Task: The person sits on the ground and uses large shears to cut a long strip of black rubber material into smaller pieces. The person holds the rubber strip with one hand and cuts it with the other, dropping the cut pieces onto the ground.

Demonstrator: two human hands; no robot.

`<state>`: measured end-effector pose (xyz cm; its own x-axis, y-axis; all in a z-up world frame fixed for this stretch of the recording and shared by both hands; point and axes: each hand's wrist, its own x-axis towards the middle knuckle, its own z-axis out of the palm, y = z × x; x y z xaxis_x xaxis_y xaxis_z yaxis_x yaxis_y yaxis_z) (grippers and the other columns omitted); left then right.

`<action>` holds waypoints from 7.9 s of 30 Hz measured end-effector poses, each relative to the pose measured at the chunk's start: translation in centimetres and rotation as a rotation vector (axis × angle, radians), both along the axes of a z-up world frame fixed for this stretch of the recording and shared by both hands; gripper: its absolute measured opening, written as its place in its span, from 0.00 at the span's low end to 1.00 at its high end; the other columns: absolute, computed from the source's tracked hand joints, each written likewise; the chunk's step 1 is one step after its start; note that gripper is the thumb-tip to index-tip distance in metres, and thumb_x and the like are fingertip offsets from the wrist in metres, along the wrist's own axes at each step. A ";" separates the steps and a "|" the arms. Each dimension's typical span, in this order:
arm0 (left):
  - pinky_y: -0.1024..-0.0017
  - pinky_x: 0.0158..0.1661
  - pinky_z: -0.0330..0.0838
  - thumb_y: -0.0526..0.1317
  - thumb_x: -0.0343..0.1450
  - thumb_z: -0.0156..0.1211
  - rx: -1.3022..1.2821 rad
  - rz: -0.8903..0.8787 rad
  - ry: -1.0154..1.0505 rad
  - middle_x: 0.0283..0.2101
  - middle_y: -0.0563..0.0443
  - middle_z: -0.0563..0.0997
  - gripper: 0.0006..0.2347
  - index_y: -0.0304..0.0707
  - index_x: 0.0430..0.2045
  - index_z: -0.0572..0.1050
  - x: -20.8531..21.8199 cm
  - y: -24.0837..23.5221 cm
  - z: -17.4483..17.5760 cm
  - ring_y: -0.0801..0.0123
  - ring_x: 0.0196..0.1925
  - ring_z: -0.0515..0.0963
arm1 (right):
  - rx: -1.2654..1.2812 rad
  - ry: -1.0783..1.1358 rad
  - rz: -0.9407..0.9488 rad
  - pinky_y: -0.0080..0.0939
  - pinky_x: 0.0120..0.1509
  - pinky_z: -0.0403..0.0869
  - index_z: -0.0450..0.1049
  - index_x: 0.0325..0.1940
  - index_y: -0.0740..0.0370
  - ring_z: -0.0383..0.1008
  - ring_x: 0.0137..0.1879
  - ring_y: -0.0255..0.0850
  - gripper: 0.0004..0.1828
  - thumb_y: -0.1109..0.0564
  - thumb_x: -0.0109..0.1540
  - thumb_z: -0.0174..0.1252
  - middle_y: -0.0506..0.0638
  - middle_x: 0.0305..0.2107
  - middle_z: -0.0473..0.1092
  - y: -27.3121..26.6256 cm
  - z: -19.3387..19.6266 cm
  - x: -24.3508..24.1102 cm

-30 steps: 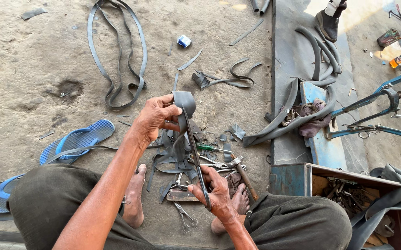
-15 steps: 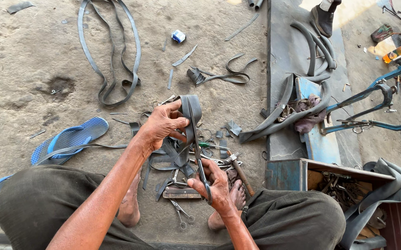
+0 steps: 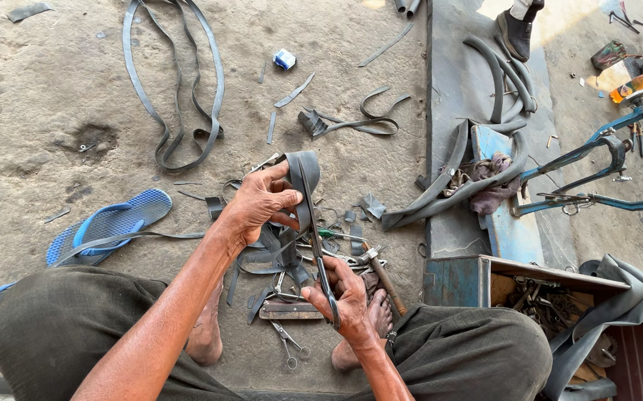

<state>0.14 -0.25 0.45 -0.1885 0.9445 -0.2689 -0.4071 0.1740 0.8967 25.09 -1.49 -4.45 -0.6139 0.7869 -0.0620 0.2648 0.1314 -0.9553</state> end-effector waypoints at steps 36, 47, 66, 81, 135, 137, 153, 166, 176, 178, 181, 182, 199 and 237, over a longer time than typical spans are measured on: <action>0.72 0.27 0.84 0.30 0.66 0.63 0.059 0.000 -0.012 0.33 0.50 0.81 0.26 0.38 0.62 0.69 -0.8 -0.1 0.6 0.69 0.31 0.84 | -0.085 -0.014 -0.005 0.32 0.36 0.71 0.72 0.57 0.64 0.71 0.32 0.29 0.34 0.46 0.52 0.72 0.45 0.25 0.72 -0.1 0.0 -0.2; 0.69 0.27 0.86 0.31 0.65 0.64 0.071 0.009 -0.027 0.32 0.51 0.79 0.27 0.38 0.62 0.69 -0.9 -0.4 0.3 0.68 0.30 0.84 | 0.008 -0.008 0.045 0.32 0.30 0.68 0.70 0.58 0.67 0.69 0.28 0.28 0.34 0.48 0.55 0.72 0.45 0.22 0.71 0.0 -0.1 0.1; 0.70 0.26 0.84 0.32 0.68 0.63 0.021 0.020 0.030 0.32 0.49 0.84 0.08 0.31 0.39 0.80 -1.9 0.1 -1.0 0.69 0.29 0.85 | -0.044 -0.029 0.066 0.33 0.33 0.67 0.73 0.57 0.67 0.69 0.30 0.29 0.35 0.45 0.52 0.72 0.45 0.23 0.71 -0.4 0.5 0.0; 0.69 0.26 0.86 0.33 0.66 0.66 -0.088 -0.081 0.076 0.31 0.45 0.82 0.08 0.29 0.34 0.76 0.1 0.3 -1.8 0.66 0.29 0.85 | -0.096 -0.004 0.060 0.33 0.41 0.72 0.69 0.61 0.66 0.71 0.36 0.31 0.41 0.42 0.51 0.71 0.46 0.28 0.71 0.3 0.6 -0.1; 0.71 0.26 0.83 0.34 0.61 0.61 -0.028 -0.105 -0.050 0.31 0.50 0.80 0.25 0.30 0.55 0.76 0.5 0.1 -1.2 0.72 0.28 0.81 | 0.054 0.088 -0.109 0.31 0.34 0.78 0.72 0.57 0.64 0.76 0.31 0.29 0.32 0.48 0.53 0.71 0.44 0.27 0.74 1.4 2.7 -0.2; 0.72 0.27 0.83 0.34 0.61 0.61 -0.007 -0.114 -0.009 0.32 0.49 0.81 0.26 0.28 0.57 0.75 0.3 -0.3 -0.7 0.72 0.29 0.82 | 0.010 0.219 -0.201 0.34 0.33 0.74 0.69 0.61 0.65 0.75 0.32 0.32 0.35 0.51 0.54 0.70 0.47 0.29 0.74 2.4 3.3 -0.1; 0.71 0.31 0.84 0.30 0.61 0.59 -0.081 -0.303 0.134 0.35 0.44 0.86 0.23 0.32 0.53 0.76 3.5 -4.6 -0.3 0.70 0.29 0.85 | -0.234 0.394 -0.354 0.40 0.44 0.74 0.71 0.61 0.66 0.73 0.39 0.38 0.38 0.54 0.49 0.73 0.49 0.34 0.71 3.7 2.6 -0.5; 0.61 0.35 0.89 0.38 0.71 0.63 0.249 0.458 0.432 0.30 0.38 0.82 0.11 0.29 0.43 0.78 -10.9 -6.5 20.3 0.58 0.27 0.85 | 0.057 0.878 -0.635 0.31 0.56 0.73 0.75 0.57 0.67 0.73 0.45 0.33 0.25 0.65 0.56 0.71 0.46 0.40 0.72 6.4 8.2 5.0; 0.66 0.35 0.89 0.35 0.72 0.64 0.167 0.184 1.140 0.34 0.40 0.81 0.11 0.26 0.46 0.75 -10.3 -7.1 24.2 0.62 0.29 0.85 | 0.156 0.975 -0.657 0.38 0.57 0.80 0.74 0.56 0.71 0.77 0.44 0.39 0.21 0.67 0.59 0.68 0.50 0.40 0.73 6.0 9.7 7.3; 0.67 0.34 0.88 0.34 0.72 0.63 0.134 0.170 1.174 0.33 0.41 0.82 0.11 0.27 0.46 0.75 -9.6 -7.4 23.5 0.62 0.28 0.85 | 0.217 0.959 -0.659 0.38 0.56 0.81 0.74 0.57 0.72 0.78 0.44 0.40 0.21 0.66 0.60 0.67 0.51 0.41 0.74 5.9 10.2 7.7; 0.69 0.31 0.87 0.34 0.72 0.63 0.103 0.161 1.191 0.32 0.41 0.82 0.12 0.28 0.47 0.76 -9.3 -7.5 23.3 0.64 0.27 0.84 | 0.195 1.014 -0.635 0.37 0.56 0.80 0.75 0.57 0.73 0.78 0.45 0.39 0.20 0.65 0.62 0.67 0.52 0.41 0.74 5.3 11.3 8.5; 0.70 0.31 0.86 0.34 0.71 0.63 0.096 0.160 1.191 0.32 0.42 0.82 0.12 0.29 0.48 0.76 -9.5 -7.5 23.6 0.64 0.26 0.84 | 0.169 1.047 -0.621 0.37 0.56 0.80 0.75 0.57 0.74 0.78 0.46 0.39 0.19 0.64 0.62 0.66 0.52 0.42 0.74 5.1 11.8 8.7; 0.77 0.15 0.73 0.32 0.68 0.61 -0.250 -0.162 0.356 0.22 0.51 0.77 0.19 0.34 0.55 0.74 -3.2 -9.8 3.7 0.73 0.14 0.76 | 0.316 1.051 -0.450 0.40 0.61 0.78 0.74 0.55 0.71 0.77 0.49 0.44 0.12 0.66 0.67 0.62 0.57 0.46 0.74 12.9 20.1 10.6; 0.52 0.45 0.61 0.48 0.66 0.68 -0.624 -0.476 1.940 0.49 0.37 0.69 0.29 0.43 0.59 0.61 -26.5 10.4 9.0 0.55 0.49 0.65 | 0.082 -0.097 -0.615 0.43 0.43 0.72 0.72 0.66 0.64 0.75 0.41 0.40 0.31 0.63 0.58 0.67 0.51 0.39 0.74 17.5 4.9 13.3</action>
<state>-26.34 10.12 9.44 -0.3797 0.8762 -0.2969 0.9226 0.3349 -0.1916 38.42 16.02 0.49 -0.0423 0.9989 -0.0187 0.4004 -0.0002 -0.9163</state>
